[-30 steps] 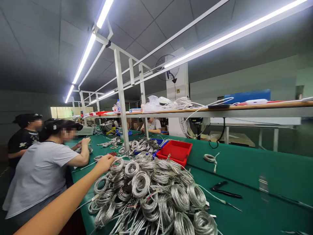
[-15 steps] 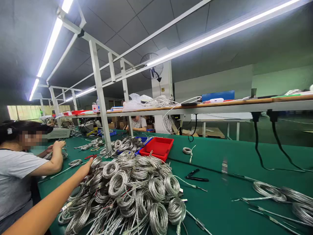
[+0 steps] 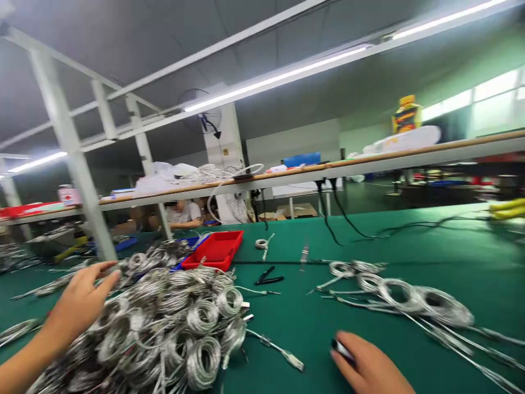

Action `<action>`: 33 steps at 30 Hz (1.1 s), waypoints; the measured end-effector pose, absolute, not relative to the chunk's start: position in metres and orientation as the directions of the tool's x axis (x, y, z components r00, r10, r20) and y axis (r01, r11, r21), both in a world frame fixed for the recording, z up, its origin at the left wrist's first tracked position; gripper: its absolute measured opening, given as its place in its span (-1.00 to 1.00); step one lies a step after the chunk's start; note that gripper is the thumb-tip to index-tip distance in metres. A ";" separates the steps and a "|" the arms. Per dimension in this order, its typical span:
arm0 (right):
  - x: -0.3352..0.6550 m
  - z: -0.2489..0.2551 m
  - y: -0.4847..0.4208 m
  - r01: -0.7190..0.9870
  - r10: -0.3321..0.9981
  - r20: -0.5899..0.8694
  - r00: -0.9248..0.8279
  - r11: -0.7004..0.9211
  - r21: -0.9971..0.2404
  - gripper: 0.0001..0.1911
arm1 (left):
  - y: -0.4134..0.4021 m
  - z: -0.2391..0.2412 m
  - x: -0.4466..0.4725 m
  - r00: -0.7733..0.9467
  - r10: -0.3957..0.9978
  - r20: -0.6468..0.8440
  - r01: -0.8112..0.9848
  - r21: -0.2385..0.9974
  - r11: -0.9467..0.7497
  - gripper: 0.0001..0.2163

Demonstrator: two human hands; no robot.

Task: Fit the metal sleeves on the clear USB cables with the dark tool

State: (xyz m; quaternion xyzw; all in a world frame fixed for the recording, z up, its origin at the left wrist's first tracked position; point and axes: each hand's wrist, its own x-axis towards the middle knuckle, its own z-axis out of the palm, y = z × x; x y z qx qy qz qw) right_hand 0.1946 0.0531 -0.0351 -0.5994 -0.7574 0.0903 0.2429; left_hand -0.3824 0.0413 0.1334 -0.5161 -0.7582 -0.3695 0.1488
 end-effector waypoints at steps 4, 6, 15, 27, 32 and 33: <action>0.206 -0.009 0.049 0.927 0.979 0.201 0.019 0.058 -0.370 -0.64 | 0.043 0.131 -0.247 0.080 0.865 0.495 0.914 0.310 -0.261 -0.61; 0.215 -0.006 0.051 0.945 0.978 0.181 0.102 -0.038 -0.326 -0.67 | 0.031 0.116 -0.170 0.344 0.805 0.484 0.806 0.288 -0.517 -0.69; 0.265 -0.014 0.068 0.917 0.931 0.165 0.325 -0.267 -0.296 -0.54 | 0.043 -0.016 0.022 0.616 0.705 0.350 0.489 0.531 -0.692 -0.75; 0.266 -0.021 0.075 0.913 0.940 0.117 0.319 -0.272 -0.304 -0.40 | 0.047 -0.030 -0.016 0.502 0.825 0.261 0.557 0.632 -0.539 -0.70; 0.263 -0.019 0.074 0.914 0.940 0.108 0.323 -0.280 -0.292 -0.45 | 0.042 -0.035 -0.024 0.485 0.837 0.253 0.567 0.638 -0.521 -0.73; 0.264 -0.018 0.075 0.914 0.941 0.098 0.325 -0.286 -0.289 -0.47 | 0.040 -0.035 -0.025 0.487 0.836 0.252 0.567 0.637 -0.522 -0.75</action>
